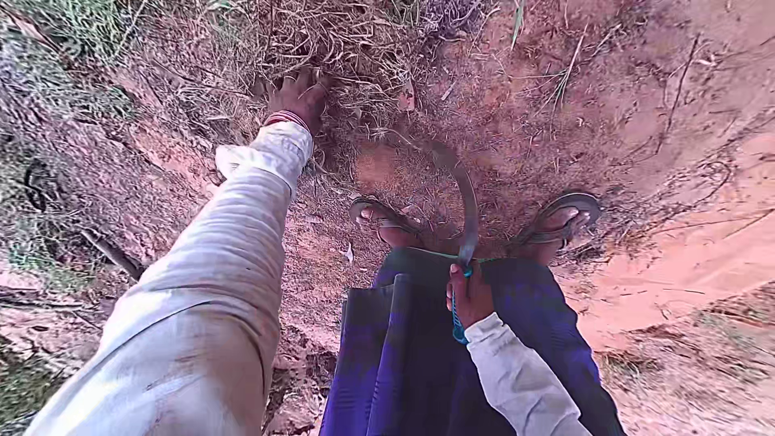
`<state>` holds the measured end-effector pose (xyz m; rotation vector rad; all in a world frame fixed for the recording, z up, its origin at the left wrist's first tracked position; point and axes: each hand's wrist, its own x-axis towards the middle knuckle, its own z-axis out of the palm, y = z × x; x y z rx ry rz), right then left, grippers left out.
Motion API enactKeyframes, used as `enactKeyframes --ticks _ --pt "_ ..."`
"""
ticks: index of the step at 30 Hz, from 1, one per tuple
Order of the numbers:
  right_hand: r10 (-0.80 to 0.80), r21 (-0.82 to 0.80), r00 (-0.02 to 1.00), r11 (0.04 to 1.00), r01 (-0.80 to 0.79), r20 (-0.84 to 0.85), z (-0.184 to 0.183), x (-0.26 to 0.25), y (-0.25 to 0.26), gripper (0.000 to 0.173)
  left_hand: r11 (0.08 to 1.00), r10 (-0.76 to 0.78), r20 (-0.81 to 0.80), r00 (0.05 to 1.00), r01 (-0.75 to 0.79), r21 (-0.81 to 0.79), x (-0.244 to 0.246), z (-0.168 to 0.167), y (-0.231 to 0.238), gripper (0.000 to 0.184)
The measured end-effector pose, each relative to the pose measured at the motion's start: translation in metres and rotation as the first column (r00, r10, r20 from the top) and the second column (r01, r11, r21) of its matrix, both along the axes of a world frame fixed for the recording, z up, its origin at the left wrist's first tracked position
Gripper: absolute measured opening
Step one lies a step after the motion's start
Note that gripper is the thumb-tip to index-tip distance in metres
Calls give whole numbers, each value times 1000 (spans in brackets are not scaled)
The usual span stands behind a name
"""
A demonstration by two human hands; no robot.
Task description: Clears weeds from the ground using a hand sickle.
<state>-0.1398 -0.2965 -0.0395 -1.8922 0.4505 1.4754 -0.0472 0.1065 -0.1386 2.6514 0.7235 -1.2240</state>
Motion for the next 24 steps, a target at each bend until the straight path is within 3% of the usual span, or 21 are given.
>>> enactKeyframes --ticks 3,5,7,8,11,12,14,15,17,19,20,21,22,24 --pt "-137 24 965 991 135 222 2 24 -12 50 998 -51 65 997 49 34 5 4 -60 80" --pt "-148 47 927 989 140 345 3 31 -21 53 988 -126 284 951 147 -51 -5 2 -111 84" --pt "-170 45 924 985 165 343 2 37 -22 50 949 -191 458 868 282 -140 -15 -19 -152 79" --pt "-200 38 928 979 198 315 1 38 -20 48 928 -203 456 867 318 -192 -16 -31 -168 83" --pt "-274 24 933 961 276 231 -3 36 -12 40 891 -263 122 957 290 -348 -1 -65 -190 93" --pt "-261 21 941 965 262 214 -3 35 -13 39 884 -273 35 961 265 -384 -1 -73 -186 85" --pt "-190 20 959 982 190 210 -3 35 -23 44 873 -301 0 954 276 -402 -9 -82 -162 60" --pt "-155 20 964 988 154 217 -5 35 -27 47 876 -324 -26 946 289 -385 -13 -81 -138 57" --pt "-119 3 971 993 121 206 -2 34 -33 49 919 -283 -136 949 228 -322 -35 -68 -81 56" --pt "-153 -7 968 987 158 197 -2 36 -33 47 978 -142 -94 985 125 -165 -66 -51 -29 41" --pt "-186 -5 962 982 191 198 -3 37 -32 45 998 -60 -122 991 56 -30 -74 -38 -8 38" --pt "-218 -5 956 975 223 194 -5 40 -30 44 999 5 -258 966 9 53 -64 -18 9 44" --pt "-242 -9 953 969 247 183 -5 43 -29 46 996 35 -381 924 0 92 -51 -2 19 49" --pt "-247 -33 958 967 254 146 -2 47 -31 46 998 -10 -420 907 37 55 -39 14 19 56"
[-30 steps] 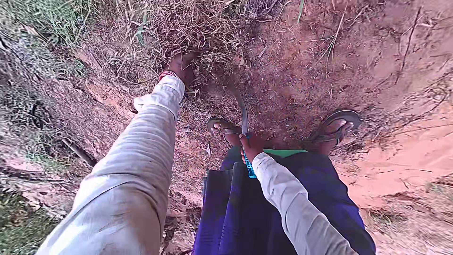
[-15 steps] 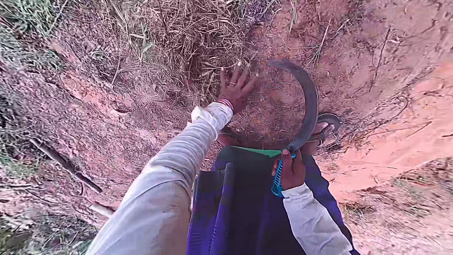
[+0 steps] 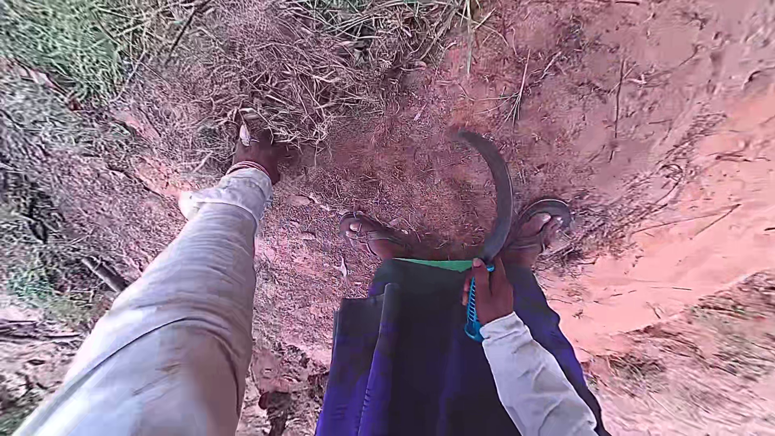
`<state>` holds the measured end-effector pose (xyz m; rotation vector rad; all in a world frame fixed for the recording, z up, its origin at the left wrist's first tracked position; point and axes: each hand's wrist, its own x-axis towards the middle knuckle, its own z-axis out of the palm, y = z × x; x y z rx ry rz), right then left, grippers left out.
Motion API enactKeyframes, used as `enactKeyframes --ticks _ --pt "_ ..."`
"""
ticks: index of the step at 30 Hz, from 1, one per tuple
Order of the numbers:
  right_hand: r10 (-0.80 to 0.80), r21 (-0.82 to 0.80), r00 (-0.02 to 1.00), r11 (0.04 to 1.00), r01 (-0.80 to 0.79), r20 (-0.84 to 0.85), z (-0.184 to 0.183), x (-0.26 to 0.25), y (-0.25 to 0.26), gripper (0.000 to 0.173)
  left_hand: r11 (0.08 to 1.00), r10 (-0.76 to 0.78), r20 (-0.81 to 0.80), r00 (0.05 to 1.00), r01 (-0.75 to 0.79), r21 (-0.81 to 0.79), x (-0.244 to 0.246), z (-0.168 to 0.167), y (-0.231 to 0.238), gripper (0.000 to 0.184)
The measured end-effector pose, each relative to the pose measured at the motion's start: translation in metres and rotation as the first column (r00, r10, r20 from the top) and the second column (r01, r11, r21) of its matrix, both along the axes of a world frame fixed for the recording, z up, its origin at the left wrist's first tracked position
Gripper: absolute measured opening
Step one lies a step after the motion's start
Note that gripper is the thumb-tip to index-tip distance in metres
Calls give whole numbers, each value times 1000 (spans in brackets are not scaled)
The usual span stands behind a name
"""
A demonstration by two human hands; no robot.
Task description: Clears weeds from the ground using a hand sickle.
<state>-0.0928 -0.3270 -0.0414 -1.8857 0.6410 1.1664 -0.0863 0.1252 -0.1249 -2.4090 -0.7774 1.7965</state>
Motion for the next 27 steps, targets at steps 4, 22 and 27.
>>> enactKeyframes --ticks 4,22,27 --pt "-3 25 1000 1000 2 27 -1 -1 6 46 955 -167 315 934 232 -182 18 -6 -70 62" --pt "21 27 997 999 -23 71 -6 3 7 44 799 529 443 724 -600 27 -10 -26 -50 47" --pt "21 50 994 998 -27 111 -2 6 18 43 907 402 438 804 -414 -73 -4 -1 -122 67"
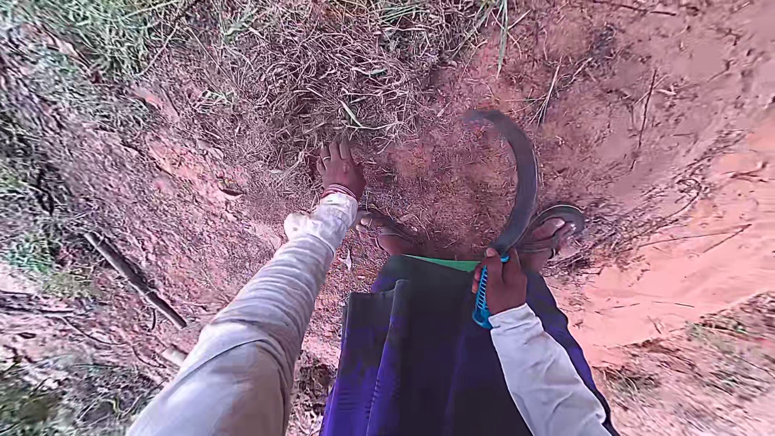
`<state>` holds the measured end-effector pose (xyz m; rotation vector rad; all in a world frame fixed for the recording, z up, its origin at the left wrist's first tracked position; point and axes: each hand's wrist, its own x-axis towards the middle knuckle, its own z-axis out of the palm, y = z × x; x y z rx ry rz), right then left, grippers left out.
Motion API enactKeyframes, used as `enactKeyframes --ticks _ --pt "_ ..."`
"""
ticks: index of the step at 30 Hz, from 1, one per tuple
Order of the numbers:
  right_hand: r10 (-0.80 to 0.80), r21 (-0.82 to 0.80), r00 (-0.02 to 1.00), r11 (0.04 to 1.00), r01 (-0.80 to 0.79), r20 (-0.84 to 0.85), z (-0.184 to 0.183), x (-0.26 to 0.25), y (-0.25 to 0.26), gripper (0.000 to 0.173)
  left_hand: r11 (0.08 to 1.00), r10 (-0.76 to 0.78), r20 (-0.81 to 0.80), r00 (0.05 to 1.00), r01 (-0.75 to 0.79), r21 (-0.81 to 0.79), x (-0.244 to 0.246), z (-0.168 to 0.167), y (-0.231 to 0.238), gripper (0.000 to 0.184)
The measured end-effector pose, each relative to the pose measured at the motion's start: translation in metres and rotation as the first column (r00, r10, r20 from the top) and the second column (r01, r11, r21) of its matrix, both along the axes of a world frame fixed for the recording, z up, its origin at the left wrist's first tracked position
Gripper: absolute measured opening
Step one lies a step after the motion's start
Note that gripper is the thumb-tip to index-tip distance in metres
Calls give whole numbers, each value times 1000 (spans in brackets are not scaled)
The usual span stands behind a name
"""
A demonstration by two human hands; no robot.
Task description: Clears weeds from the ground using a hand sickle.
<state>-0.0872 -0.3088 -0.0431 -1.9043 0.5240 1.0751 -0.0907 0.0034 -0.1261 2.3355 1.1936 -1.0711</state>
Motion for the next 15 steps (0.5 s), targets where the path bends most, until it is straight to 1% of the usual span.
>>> enactKeyframes --ticks 1,2,3,4,5,6,7,8,9,10,11,12,13,14,15 --pt "-6 9 1000 1000 6 26 -1 -1 1 41 993 -60 83 995 69 -99 0 -7 -31 61" --pt "-7 14 999 1000 6 42 -2 -1 2 40 966 -129 187 974 166 -198 -1 -19 -62 58" --pt "-3 16 999 1000 3 49 -3 -1 2 39 910 -217 290 932 301 -284 -2 -34 -92 57" --pt "9 15 999 1000 -10 48 -3 -2 1 39 827 -313 377 872 445 -344 -2 -51 -117 58" --pt "32 10 998 999 -32 50 -4 0 1 39 717 -403 429 808 570 -402 1 -65 -135 59" --pt "57 -2 997 998 -57 55 -5 2 -1 39 599 -476 457 752 657 -457 4 -76 -147 62" --pt "82 -17 995 997 -81 55 -5 4 -4 39 494 -548 494 675 738 -460 3 -87 -152 64" --pt "93 -29 994 995 -92 53 -6 6 -6 38 429 -586 539 605 796 -427 -4 -99 -148 66" --pt "92 -36 994 995 -90 58 -7 8 -9 38 383 -634 547 546 837 -391 -14 -111 -132 69" --pt "89 -40 994 995 -87 64 -8 9 -11 38 354 -695 513 504 861 -366 -26 -117 -108 71" --pt "77 -42 995 996 -75 63 -8 7 -13 37 357 -740 444 505 855 -377 -41 -117 -80 71" --pt "59 -40 997 998 -57 57 -8 6 -13 35 407 -758 366 540 830 -381 -57 -112 -49 69" --pt "43 -36 998 999 -41 49 -9 5 -12 33 475 -771 228 595 775 -416 -70 -105 -19 72" --pt "28 -33 999 999 -27 33 -10 5 -10 31 536 -770 113 628 733 -420 -83 -100 8 75" --pt "23 -34 1000 999 -22 19 -9 6 -8 32 568 -777 3 629 704 -425 -93 -96 31 78"
